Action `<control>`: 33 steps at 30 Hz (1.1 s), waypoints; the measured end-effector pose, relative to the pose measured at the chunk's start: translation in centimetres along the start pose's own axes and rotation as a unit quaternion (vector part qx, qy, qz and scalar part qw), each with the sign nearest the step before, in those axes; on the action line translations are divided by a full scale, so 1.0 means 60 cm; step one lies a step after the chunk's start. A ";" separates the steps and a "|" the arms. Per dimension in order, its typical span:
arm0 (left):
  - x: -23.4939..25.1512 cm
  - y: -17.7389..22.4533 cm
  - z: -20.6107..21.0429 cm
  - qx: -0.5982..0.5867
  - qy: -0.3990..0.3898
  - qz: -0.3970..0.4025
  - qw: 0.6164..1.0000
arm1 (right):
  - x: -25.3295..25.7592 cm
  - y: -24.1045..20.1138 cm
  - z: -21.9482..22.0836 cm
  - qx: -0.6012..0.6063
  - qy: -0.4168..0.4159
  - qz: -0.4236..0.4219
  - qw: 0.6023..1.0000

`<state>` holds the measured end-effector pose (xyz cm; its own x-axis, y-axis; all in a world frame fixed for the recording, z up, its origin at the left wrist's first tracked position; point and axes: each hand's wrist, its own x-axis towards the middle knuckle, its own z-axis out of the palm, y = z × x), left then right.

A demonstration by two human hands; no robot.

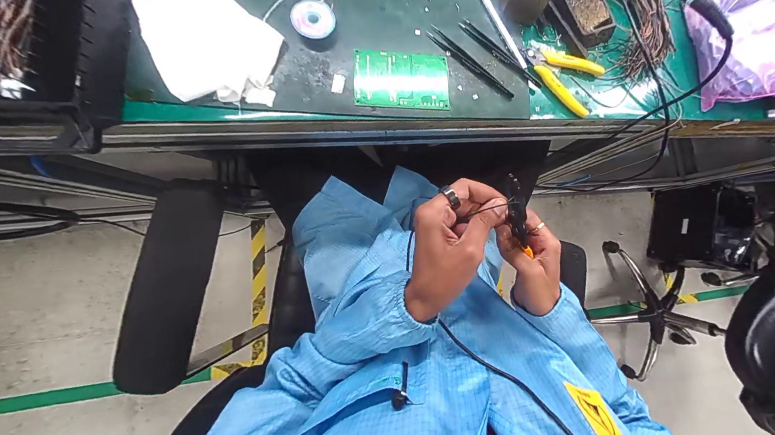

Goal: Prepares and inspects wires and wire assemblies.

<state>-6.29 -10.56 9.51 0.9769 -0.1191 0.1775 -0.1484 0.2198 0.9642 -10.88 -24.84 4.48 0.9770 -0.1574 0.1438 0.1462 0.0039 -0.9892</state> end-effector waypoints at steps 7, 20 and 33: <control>0.004 -0.019 -0.011 -0.027 0.004 -0.054 0.998 | -0.001 0.013 0.009 0.040 -0.004 0.066 0.997; -0.010 0.034 -0.033 -0.038 -0.027 0.043 0.998 | -0.007 -0.034 -0.009 -0.015 -0.067 -0.034 0.997; -0.014 0.029 -0.011 0.065 -0.028 0.101 0.992 | -0.030 -0.061 0.013 0.127 -0.124 0.024 0.984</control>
<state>-7.29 -9.44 10.91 0.9160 -0.1389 0.3764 -0.3619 0.1187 0.9246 -13.06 -23.78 7.83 0.9869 0.0943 0.1306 0.1025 0.2579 -0.9607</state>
